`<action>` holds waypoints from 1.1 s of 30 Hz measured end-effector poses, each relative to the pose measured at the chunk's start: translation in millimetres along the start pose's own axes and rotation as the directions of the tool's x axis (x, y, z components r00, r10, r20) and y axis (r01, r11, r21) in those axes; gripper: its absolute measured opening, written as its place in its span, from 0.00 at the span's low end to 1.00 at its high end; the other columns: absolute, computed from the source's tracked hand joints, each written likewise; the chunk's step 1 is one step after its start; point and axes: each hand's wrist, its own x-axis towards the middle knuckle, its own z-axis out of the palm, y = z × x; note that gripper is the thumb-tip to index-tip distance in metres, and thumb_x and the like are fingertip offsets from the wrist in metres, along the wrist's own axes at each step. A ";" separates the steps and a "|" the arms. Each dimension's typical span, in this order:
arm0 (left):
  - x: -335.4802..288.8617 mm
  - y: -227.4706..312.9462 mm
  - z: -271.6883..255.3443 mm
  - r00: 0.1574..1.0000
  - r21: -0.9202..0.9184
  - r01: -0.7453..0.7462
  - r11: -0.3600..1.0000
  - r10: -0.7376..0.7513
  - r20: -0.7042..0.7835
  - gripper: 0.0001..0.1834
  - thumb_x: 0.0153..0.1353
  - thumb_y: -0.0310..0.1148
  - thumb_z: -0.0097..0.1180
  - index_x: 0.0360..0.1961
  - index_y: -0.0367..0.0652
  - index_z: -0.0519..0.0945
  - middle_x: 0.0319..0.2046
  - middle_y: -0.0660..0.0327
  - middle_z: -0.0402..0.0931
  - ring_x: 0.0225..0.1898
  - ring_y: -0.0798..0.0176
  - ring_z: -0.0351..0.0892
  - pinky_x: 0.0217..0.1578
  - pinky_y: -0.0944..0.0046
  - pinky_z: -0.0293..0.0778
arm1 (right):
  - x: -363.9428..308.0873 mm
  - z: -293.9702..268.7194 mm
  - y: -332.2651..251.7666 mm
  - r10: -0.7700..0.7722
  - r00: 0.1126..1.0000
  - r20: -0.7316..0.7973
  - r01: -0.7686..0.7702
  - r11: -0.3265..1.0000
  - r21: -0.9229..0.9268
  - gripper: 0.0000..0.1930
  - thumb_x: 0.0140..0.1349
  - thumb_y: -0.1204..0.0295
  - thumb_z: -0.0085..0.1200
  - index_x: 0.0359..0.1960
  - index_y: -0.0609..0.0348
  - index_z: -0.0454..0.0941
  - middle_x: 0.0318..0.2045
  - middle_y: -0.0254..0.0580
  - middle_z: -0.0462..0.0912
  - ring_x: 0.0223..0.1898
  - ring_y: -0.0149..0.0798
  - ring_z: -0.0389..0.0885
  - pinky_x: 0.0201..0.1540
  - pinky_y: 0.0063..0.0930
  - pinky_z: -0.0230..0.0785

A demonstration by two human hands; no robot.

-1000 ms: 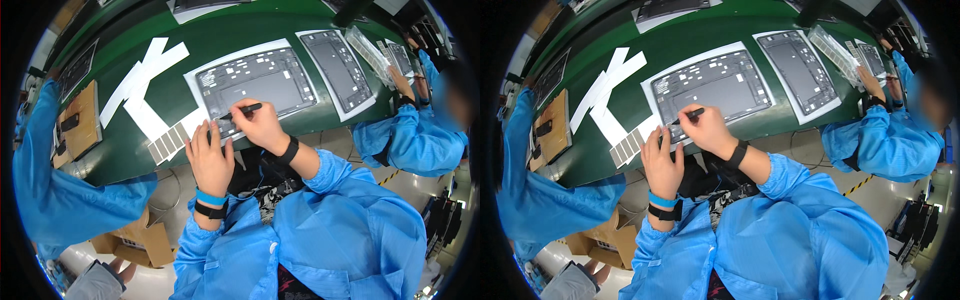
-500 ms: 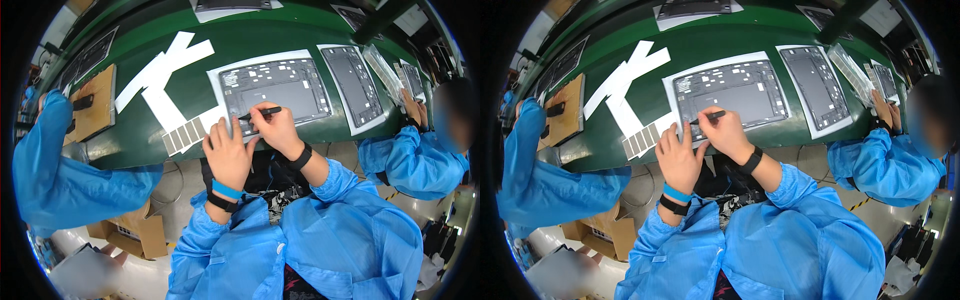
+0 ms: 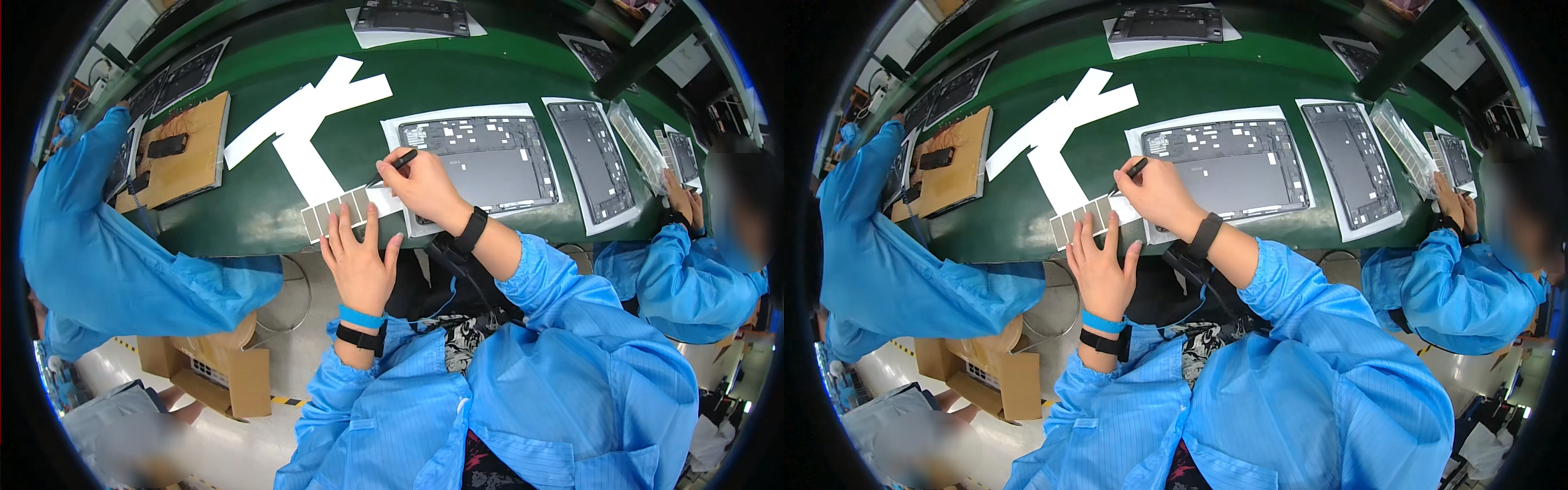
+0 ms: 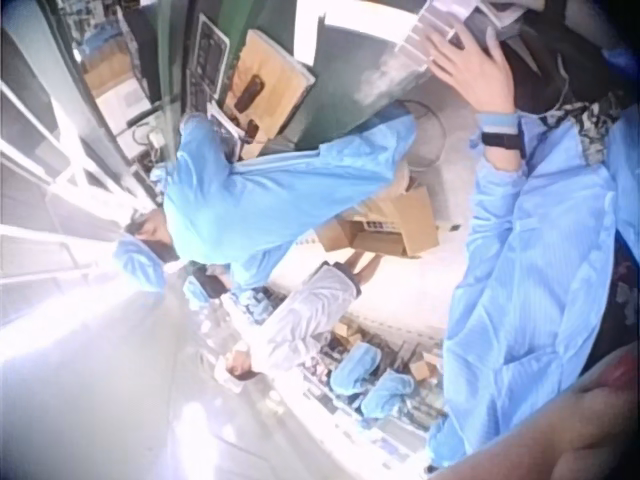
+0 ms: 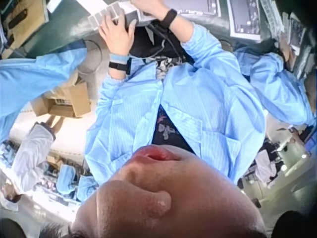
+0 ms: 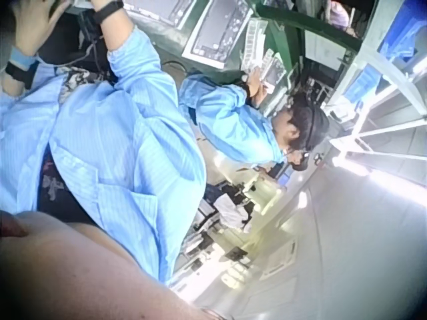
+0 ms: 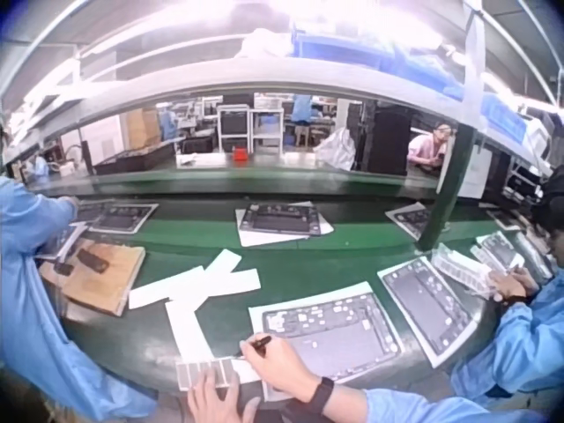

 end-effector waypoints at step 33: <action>51.1 205.5 58.8 0.836 -0.473 -0.485 0.735 0.549 -0.005 0.25 0.57 0.31 0.60 0.55 0.31 0.70 0.59 0.43 0.66 0.60 0.41 0.67 0.58 0.51 0.69 | -95.2 -255.6 86.7 0.116 0.948 -0.297 -0.063 0.981 0.183 0.10 0.63 0.71 0.57 0.39 0.67 0.79 0.24 0.36 0.81 0.23 0.24 0.77 0.25 0.17 0.68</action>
